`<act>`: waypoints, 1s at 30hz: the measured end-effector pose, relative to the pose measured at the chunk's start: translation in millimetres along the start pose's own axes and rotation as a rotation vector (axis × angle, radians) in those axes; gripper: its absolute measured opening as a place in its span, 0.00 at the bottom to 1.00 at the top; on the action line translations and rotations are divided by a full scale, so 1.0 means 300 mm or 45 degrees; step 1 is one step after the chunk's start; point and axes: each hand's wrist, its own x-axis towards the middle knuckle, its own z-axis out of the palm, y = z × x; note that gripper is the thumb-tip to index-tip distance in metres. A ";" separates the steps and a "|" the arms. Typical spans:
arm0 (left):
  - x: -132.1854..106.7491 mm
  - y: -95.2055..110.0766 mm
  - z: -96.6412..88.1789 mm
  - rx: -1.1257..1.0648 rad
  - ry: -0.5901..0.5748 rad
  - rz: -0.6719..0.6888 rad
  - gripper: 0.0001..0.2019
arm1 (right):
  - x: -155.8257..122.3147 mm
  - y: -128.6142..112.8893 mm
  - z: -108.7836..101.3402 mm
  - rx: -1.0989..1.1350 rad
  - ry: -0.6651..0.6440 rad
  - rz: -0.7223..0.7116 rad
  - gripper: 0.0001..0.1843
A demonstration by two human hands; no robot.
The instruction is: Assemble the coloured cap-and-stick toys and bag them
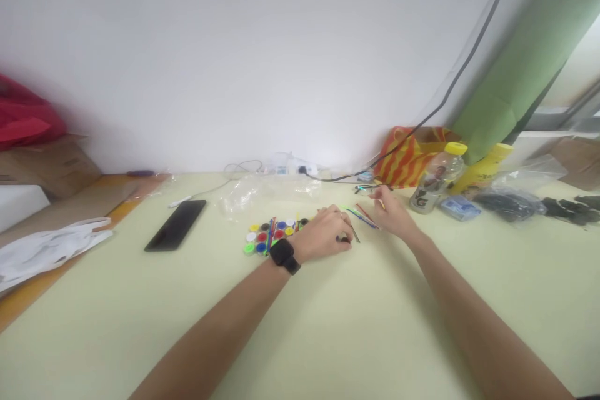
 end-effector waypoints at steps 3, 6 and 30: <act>0.000 -0.005 -0.007 0.019 0.022 -0.040 0.07 | -0.010 -0.002 -0.007 -0.215 0.085 0.139 0.10; -0.002 -0.007 -0.015 0.039 0.020 -0.054 0.06 | -0.025 -0.010 0.009 -0.253 0.088 0.193 0.13; -0.012 -0.019 -0.011 0.039 0.031 -0.035 0.05 | -0.066 -0.133 0.091 -0.092 -0.288 -0.151 0.15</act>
